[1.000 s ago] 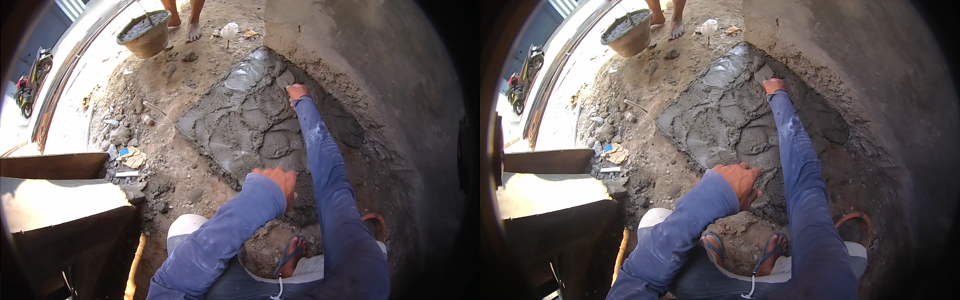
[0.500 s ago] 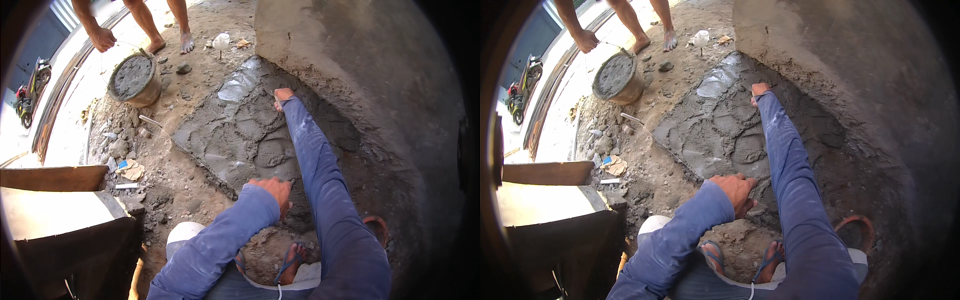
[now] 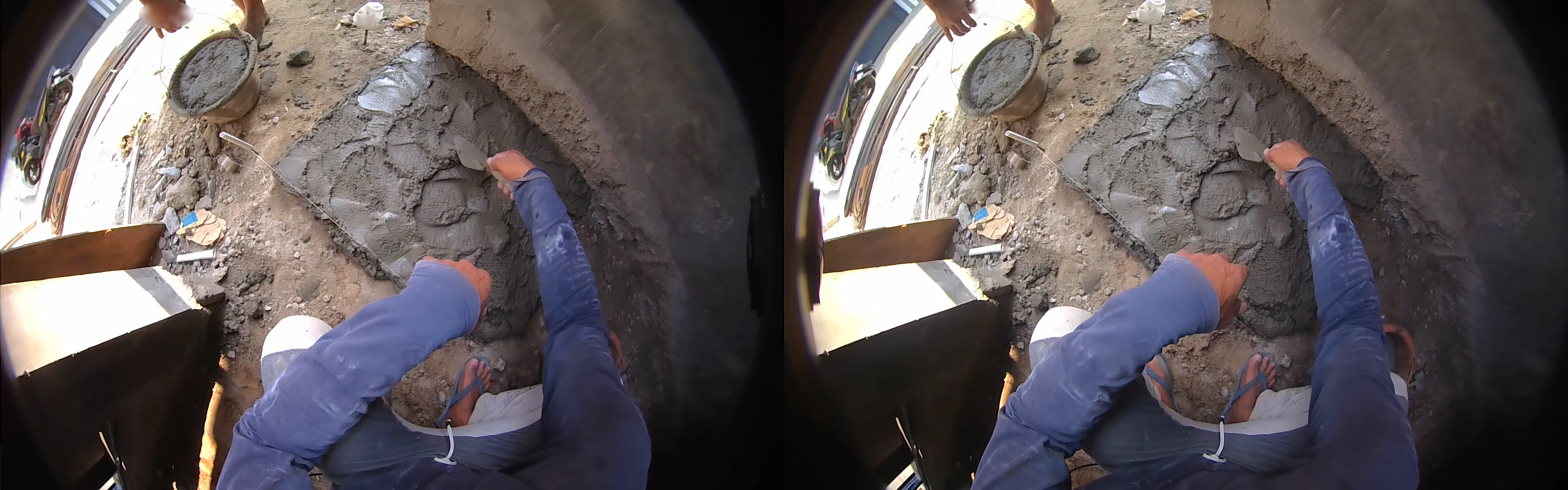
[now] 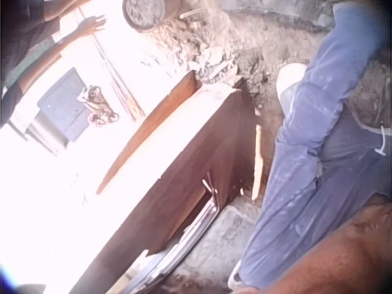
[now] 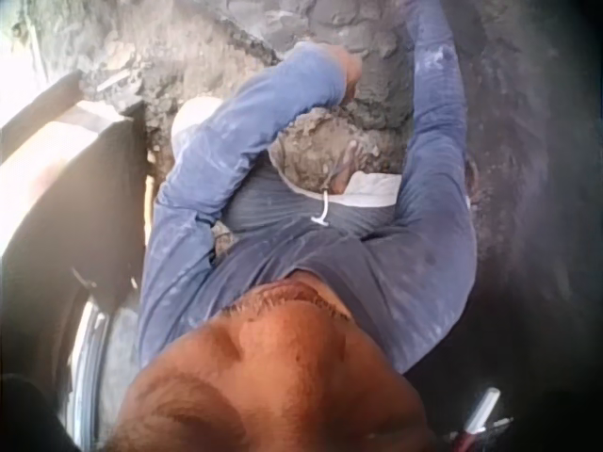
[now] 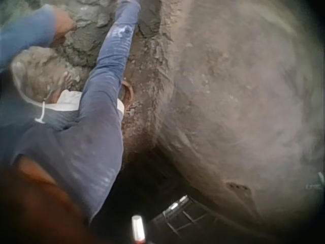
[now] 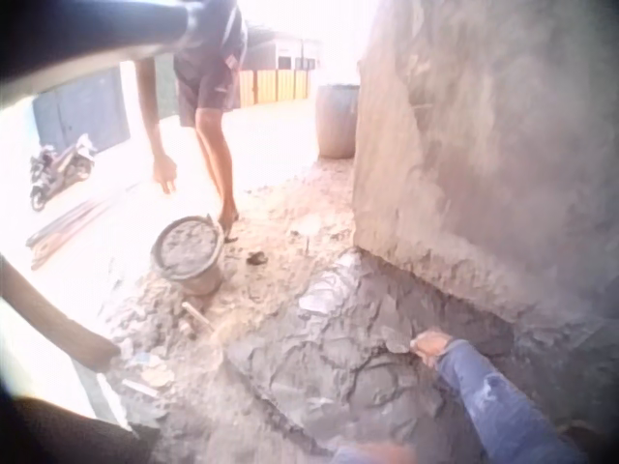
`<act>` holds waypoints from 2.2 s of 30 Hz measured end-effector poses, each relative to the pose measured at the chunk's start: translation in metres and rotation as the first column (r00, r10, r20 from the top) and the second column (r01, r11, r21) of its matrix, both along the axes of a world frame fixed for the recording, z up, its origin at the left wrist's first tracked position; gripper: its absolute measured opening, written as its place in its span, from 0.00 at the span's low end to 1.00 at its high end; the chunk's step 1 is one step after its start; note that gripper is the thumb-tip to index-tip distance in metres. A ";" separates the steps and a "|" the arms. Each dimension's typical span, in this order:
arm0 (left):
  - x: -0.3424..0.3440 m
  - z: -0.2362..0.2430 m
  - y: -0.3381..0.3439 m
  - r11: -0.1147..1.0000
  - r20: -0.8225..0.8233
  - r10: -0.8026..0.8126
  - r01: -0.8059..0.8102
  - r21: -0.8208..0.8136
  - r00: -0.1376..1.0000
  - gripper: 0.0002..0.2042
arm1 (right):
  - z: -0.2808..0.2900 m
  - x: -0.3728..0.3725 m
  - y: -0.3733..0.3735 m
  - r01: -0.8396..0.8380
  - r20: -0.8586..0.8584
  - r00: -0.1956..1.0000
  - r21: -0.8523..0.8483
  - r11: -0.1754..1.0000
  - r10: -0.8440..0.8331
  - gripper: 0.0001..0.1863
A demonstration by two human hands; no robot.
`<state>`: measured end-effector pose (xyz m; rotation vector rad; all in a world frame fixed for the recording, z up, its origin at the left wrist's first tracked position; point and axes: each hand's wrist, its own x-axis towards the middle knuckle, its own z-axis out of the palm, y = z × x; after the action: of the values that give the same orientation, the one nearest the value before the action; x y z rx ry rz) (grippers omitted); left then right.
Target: The person scoops wet cement from a red basin using a trowel and spreads it onto a patch of ground. They repeatedly smooth the surface and fill gaps in the mixture.
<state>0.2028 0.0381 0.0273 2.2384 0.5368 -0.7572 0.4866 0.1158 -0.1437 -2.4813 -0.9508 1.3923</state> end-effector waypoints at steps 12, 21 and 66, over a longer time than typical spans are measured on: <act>0.018 -0.008 -0.034 0.994 0.034 -0.107 0.108 -0.024 0.994 0.15 | -0.037 0.027 -0.044 -0.556 0.663 0.663 0.126 0.822 0.347 0.21; 0.018 0.007 -0.033 0.994 -0.003 -0.099 0.099 -0.051 0.995 0.19 | -0.028 -0.070 -0.072 -0.328 0.168 0.935 0.064 0.943 0.313 0.23; -0.069 0.010 0.097 0.292 0.694 0.718 -0.881 -0.373 -0.056 0.23 | 0.078 0.000 -0.653 0.364 0.658 0.750 -0.323 0.874 -0.069 0.19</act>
<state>0.1342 0.1352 0.0368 1.5691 1.3207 0.9967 0.4864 -0.5370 -0.0658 -3.3795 -0.3887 0.7324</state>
